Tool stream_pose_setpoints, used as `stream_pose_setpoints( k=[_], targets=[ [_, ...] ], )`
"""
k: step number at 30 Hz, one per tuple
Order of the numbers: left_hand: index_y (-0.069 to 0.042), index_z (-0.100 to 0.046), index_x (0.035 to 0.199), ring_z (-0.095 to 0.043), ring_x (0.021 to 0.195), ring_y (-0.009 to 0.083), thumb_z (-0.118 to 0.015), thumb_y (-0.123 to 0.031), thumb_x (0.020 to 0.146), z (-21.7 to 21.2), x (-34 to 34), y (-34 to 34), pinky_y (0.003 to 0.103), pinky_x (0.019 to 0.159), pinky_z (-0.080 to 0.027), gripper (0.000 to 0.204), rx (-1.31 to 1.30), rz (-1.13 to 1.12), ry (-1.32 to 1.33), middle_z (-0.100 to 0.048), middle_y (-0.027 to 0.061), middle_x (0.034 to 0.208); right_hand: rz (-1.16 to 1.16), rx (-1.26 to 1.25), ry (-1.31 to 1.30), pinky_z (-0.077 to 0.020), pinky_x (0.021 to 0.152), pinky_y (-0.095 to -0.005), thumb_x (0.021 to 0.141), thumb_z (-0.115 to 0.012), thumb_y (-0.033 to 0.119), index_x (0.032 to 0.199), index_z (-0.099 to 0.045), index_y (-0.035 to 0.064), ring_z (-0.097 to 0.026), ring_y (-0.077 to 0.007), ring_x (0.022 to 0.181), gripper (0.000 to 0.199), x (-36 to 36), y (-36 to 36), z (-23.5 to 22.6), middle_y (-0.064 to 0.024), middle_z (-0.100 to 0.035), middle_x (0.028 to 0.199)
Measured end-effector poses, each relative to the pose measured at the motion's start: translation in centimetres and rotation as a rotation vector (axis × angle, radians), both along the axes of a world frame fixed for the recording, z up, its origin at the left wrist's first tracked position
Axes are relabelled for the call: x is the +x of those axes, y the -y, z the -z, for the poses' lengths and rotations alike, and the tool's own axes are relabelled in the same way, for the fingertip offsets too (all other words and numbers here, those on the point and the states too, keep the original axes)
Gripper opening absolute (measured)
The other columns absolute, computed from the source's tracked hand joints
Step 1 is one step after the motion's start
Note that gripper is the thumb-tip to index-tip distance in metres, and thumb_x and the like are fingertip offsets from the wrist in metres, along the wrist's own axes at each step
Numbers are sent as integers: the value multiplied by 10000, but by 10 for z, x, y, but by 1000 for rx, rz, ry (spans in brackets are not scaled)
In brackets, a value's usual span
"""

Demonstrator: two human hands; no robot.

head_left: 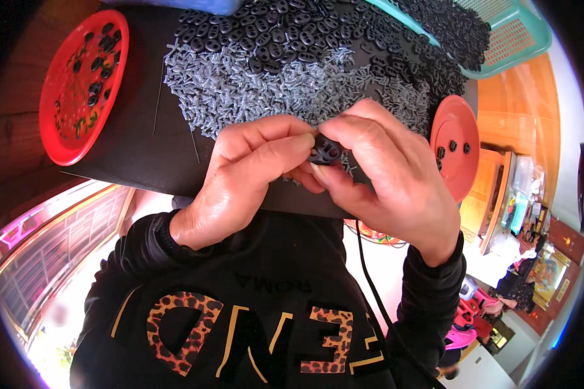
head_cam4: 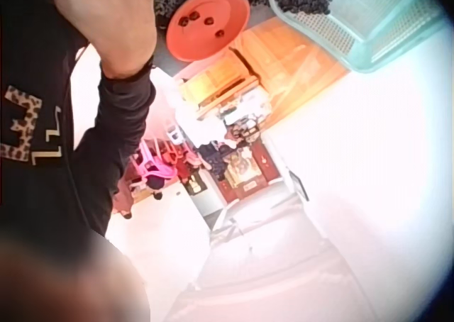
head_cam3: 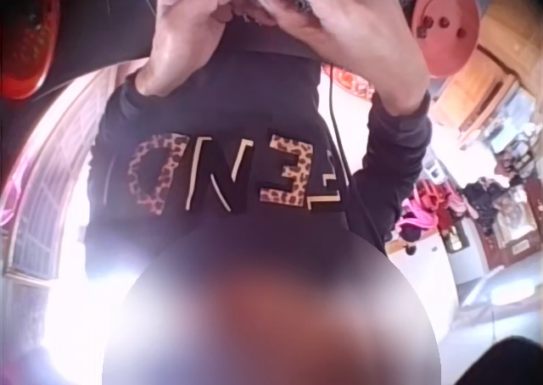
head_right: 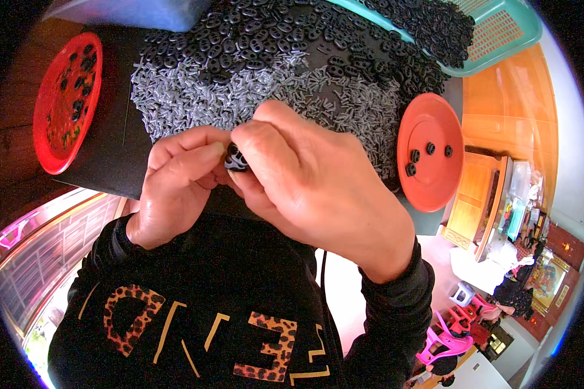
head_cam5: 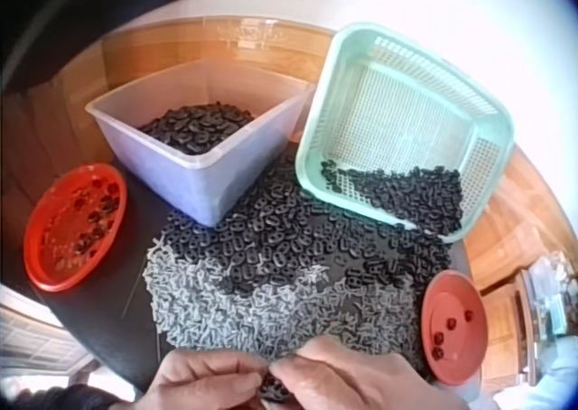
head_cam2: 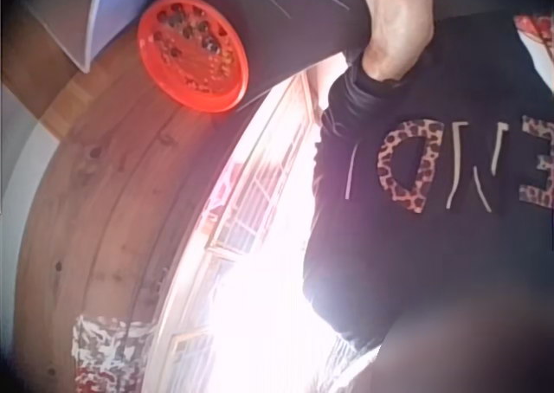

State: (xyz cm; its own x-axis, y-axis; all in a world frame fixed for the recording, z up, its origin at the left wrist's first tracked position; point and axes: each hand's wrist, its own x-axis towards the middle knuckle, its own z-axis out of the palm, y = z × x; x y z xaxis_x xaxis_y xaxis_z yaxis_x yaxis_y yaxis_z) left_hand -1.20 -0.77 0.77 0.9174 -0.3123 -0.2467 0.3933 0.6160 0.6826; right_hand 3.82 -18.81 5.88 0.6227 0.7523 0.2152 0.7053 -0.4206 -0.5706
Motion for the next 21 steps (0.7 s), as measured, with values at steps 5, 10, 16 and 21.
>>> stream_pose_setpoints(
  k=[5,10,16,21],
  targets=[
    [34,-613,978,-625,727,118,-487,-100,958,3,0,2,230,704,-491,185,131,-9,24,-632,59,829,15,-3,30,-484,570,-334,652,-724,-24,1018,-546,-25,-590,-273,689,407,-1,-1,8,-140,-579,869],
    [25,-617,964,-616,728,108,-501,-135,965,3,0,4,220,697,-490,198,98,-39,33,-634,53,809,58,28,63,-478,558,-336,670,-740,0,1019,-543,-20,-586,-271,674,402,-3,-3,11,-136,-570,860],
    [28,-593,1044,-629,737,155,-473,-152,974,11,-2,5,281,696,-525,228,136,-40,90,-646,86,876,94,34,42,-468,561,-308,699,-736,13,1026,-563,-13,-579,-244,682,371,-3,-2,12,-123,-553,835],
    [13,-599,975,-596,706,103,-481,-182,978,9,-3,4,236,679,-497,227,272,-58,244,-627,49,815,124,236,-101,-446,591,-249,804,-661,4,1043,-599,-23,-558,-164,696,249,-6,-3,14,-86,-564,818]
  ],
)
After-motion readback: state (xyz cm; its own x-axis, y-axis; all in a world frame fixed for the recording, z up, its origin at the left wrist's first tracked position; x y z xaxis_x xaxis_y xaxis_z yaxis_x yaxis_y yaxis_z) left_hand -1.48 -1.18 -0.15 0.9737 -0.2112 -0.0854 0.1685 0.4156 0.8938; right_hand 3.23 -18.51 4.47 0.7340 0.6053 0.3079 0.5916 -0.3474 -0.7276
